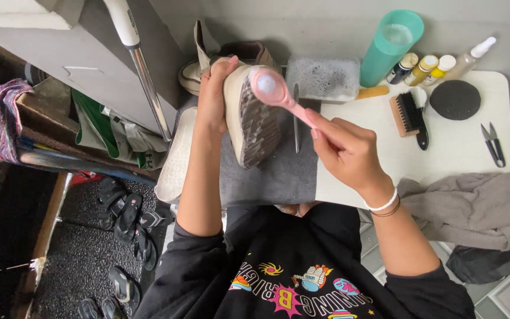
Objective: The person cleans the sole and sides of a beige sneaker using a pink toothbrush and a metal tool. They scrub the shoe's surface and scrape the edges while holding the shoe in their left hand.
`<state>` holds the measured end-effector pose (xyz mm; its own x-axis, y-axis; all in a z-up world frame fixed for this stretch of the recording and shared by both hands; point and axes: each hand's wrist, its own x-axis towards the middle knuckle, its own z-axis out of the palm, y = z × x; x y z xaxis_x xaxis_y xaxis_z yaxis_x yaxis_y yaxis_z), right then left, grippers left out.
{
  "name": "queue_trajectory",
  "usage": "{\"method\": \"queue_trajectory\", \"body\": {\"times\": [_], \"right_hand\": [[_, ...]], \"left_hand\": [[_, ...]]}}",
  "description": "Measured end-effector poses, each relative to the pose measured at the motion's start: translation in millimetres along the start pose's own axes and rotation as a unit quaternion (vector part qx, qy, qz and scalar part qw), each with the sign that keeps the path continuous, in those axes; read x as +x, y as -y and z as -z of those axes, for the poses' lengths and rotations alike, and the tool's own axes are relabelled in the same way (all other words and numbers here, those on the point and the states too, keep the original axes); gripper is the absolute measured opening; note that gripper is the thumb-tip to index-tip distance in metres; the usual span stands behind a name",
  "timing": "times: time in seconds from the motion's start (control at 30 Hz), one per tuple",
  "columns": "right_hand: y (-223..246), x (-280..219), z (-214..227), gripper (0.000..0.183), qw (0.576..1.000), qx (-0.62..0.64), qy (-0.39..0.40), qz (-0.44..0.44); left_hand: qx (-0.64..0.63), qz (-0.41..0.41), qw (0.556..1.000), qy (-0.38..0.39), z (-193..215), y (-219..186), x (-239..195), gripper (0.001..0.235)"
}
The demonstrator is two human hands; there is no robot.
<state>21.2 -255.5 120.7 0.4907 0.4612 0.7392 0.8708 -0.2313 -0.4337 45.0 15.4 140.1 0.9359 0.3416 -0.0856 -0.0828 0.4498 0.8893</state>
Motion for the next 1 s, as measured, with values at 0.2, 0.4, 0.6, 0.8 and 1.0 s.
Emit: {"method": "queue_trajectory", "body": {"times": [0.2, 0.4, 0.6, 0.8, 1.0], "right_hand": [[2.1, 3.2, -2.1, 0.030, 0.997, -0.071, 0.014, 0.039], [12.4, 23.9, 7.0, 0.031, 0.993, -0.048, 0.097, 0.049], [17.7, 41.8, 14.4, 0.031, 0.985, -0.083, 0.129, 0.072], [10.2, 50.2, 24.9, 0.034, 0.981, -0.083, 0.160, 0.073], [12.7, 45.3, 24.6, 0.039, 0.960, -0.139, 0.235, 0.060]], "left_hand": [[-0.055, 0.045, 0.996, 0.047, 9.8, -7.0, 5.2, 0.029], [-0.049, 0.054, 0.995, 0.071, 16.9, -6.4, 10.1, 0.024], [-0.043, 0.062, 0.992, 0.103, 20.3, -7.9, 15.2, 0.026], [-0.084, 0.094, 0.982, 0.139, 17.9, -8.7, 17.9, 0.028], [-0.061, 0.133, 0.981, 0.125, 11.4, -12.1, 20.6, 0.029]]}}
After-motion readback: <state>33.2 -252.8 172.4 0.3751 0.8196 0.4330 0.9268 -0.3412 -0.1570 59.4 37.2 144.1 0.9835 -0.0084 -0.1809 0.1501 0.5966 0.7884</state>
